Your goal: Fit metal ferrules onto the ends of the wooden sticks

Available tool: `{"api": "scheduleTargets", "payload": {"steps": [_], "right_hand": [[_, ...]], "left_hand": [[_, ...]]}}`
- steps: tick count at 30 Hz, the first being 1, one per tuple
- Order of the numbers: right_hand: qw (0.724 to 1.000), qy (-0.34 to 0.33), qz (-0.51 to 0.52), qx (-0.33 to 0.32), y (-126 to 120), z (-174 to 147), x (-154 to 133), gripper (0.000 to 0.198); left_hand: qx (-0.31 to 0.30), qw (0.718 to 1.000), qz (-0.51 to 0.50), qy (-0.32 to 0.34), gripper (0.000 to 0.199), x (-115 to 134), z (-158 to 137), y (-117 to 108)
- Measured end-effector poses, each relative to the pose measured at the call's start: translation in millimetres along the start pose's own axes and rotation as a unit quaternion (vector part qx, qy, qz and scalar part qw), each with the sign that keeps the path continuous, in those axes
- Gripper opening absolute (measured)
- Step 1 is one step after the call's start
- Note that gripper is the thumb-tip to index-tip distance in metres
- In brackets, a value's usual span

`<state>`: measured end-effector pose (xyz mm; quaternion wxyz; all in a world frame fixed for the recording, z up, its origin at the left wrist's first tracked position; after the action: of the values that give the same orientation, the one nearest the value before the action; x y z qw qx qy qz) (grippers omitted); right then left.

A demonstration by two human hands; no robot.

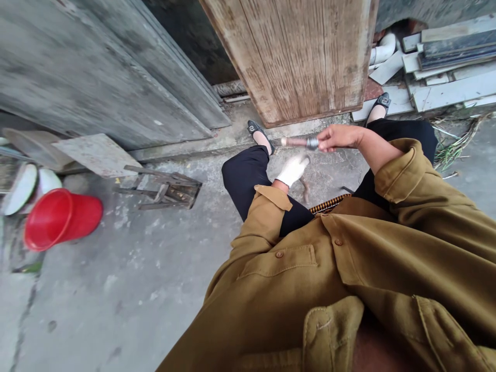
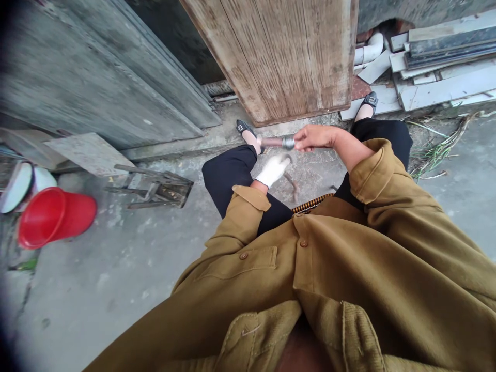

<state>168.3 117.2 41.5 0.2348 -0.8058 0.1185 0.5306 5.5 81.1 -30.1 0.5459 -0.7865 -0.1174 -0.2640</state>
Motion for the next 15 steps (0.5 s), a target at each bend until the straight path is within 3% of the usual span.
{"api": "scheduleTargets", "payload": {"steps": [3, 5, 6, 10, 12, 15], "right_hand": [[0.972, 0.038, -0.02, 0.232, -38, -3, 11, 0.028], [0.948, 0.101, -0.095, 0.285, -48, -3, 21, 0.031], [0.937, 0.139, -0.158, 0.279, -49, -2, 25, 0.033], [0.888, 0.246, -0.365, 0.133, -31, 7, 41, 0.035], [0.892, 0.25, -0.377, 0.003, -6, 12, 50, 0.026], [0.904, 0.23, -0.3, -0.198, 37, 10, 57, 0.012]], "left_hand": [[-0.073, 0.996, 0.037, 0.02, 0.032, 7, -4, 15], [-0.109, 0.991, 0.067, 0.037, 0.032, 14, -8, 22], [-0.114, 0.99, 0.073, 0.045, 0.033, 16, -10, 23], [-0.061, 0.995, 0.042, 0.066, 0.035, 20, -12, 8], [-0.022, 0.998, 0.018, 0.052, 0.036, 16, -11, -3], [0.019, 1.0, 0.002, 0.013, 0.037, 7, -10, -13]]}}
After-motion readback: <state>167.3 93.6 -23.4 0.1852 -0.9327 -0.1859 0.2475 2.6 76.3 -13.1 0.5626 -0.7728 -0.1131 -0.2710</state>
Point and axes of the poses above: each hand's wrist, its own z-axis towards the middle knuckle, its own y-axis out of the palm, x = y × z, the point moved 7 cm from there along z, towards the middle knuckle, and after that the axes turned 6 degrees about -y, right-handed, at the moved point
